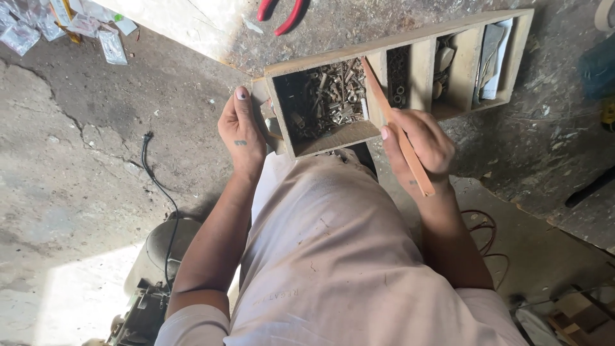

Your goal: Sorting various hardware items like screws and nails in a wooden tray using a stick and fingers.

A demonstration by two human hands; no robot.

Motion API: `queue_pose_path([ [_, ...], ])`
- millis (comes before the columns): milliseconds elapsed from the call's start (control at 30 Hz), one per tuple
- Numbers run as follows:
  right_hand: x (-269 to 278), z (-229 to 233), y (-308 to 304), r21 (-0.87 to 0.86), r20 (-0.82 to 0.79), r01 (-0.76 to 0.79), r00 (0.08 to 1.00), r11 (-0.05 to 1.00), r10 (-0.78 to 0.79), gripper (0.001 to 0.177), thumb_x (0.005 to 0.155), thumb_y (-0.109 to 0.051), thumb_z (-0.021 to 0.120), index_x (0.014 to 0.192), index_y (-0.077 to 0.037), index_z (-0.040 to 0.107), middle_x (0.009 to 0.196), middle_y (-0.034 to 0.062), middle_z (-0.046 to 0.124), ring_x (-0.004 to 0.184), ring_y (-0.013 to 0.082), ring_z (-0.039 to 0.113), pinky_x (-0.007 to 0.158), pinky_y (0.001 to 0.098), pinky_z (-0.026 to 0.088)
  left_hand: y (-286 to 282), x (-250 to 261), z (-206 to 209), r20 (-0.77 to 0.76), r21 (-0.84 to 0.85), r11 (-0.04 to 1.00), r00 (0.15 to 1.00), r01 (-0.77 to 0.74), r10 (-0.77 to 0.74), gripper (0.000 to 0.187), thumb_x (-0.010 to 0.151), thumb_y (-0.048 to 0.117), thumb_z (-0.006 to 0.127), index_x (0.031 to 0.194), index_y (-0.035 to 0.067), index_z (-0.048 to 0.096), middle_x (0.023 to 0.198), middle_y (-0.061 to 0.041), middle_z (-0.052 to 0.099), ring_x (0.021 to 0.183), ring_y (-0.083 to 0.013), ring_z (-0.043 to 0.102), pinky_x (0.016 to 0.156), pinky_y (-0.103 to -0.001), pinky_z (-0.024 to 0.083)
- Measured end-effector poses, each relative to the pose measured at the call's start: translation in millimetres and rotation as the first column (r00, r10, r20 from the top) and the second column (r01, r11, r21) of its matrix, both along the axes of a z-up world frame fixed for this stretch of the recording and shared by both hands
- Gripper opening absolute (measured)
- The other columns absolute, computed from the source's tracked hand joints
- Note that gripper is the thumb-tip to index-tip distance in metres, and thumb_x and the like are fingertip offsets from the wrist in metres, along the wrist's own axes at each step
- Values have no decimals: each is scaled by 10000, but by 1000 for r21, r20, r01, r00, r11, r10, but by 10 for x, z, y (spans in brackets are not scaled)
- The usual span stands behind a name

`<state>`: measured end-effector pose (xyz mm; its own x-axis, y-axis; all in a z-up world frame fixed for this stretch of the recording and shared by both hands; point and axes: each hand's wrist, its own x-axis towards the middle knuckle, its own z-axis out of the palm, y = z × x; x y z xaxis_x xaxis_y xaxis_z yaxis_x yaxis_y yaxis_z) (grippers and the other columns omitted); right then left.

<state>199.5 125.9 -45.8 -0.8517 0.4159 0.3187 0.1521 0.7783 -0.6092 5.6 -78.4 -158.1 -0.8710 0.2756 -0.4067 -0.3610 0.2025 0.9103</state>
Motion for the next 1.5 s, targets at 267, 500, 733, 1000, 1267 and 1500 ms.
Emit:
queue_pose_path([
  [267, -66, -260, -442, -85, 13, -123, 992, 989, 124, 279, 938, -105, 751, 1145, 82, 740, 1020, 223, 703, 861, 392, 729, 715, 437, 605, 3, -65, 114, -131, -49, 996, 988, 74, -80, 489, 1122, 391, 493, 728, 115, 578, 564, -24, 456, 574, -92, 458, 537, -254, 409],
  [500, -55, 246, -245, -276, 20, -195, 978, 941, 209, 204, 905, -63, 742, 1062, 65, 762, 912, 179, 711, 775, 344, 739, 678, 403, 610, 49, -83, 214, -145, -38, 996, 985, 84, -89, 484, 1126, 377, 485, 722, 121, 563, 553, -14, 453, 580, -82, 445, 551, -247, 396],
  [733, 25, -298, 15, 33, -56, -52, 997, 998, 54, 184, 964, -11, 747, 1090, 122, 742, 896, 204, 686, 716, 324, 689, 643, 369, 584, 32, -108, 247, -182, -55, 992, 976, 115, -123, 481, 1132, 358, 472, 732, 110, 570, 548, -38, 470, 571, -102, 452, 535, -264, 406],
  [1000, -140, -78, -217, 97, -1, -139, 990, 986, 140, 243, 984, -132, 717, 1095, 83, 733, 921, 203, 692, 708, 318, 696, 621, 372, 570, 31, -107, 187, -177, -59, 990, 975, 128, -137, 474, 1133, 343, 466, 732, 113, 574, 539, -29, 467, 549, -108, 450, 527, -263, 403],
  [1267, -85, 651, -129, -135, 56, -225, 971, 965, 234, 113, 895, -4, 723, 967, 80, 744, 819, 153, 709, 679, 279, 730, 608, 327, 612, 66, -143, 338, -185, -81, 986, 970, 145, -158, 479, 1137, 357, 436, 743, 121, 571, 551, -31, 460, 554, -104, 454, 531, -258, 405],
  [1500, -167, 277, -209, 193, 5, -65, 998, 979, 65, 128, 946, -47, 753, 987, 74, 751, 779, 127, 680, 603, 233, 686, 557, 285, 592, 36, -122, 217, -192, -77, 986, 968, 150, -162, 484, 1142, 349, 429, 734, 120, 553, 554, -29, 463, 556, -101, 469, 529, -252, 401],
])
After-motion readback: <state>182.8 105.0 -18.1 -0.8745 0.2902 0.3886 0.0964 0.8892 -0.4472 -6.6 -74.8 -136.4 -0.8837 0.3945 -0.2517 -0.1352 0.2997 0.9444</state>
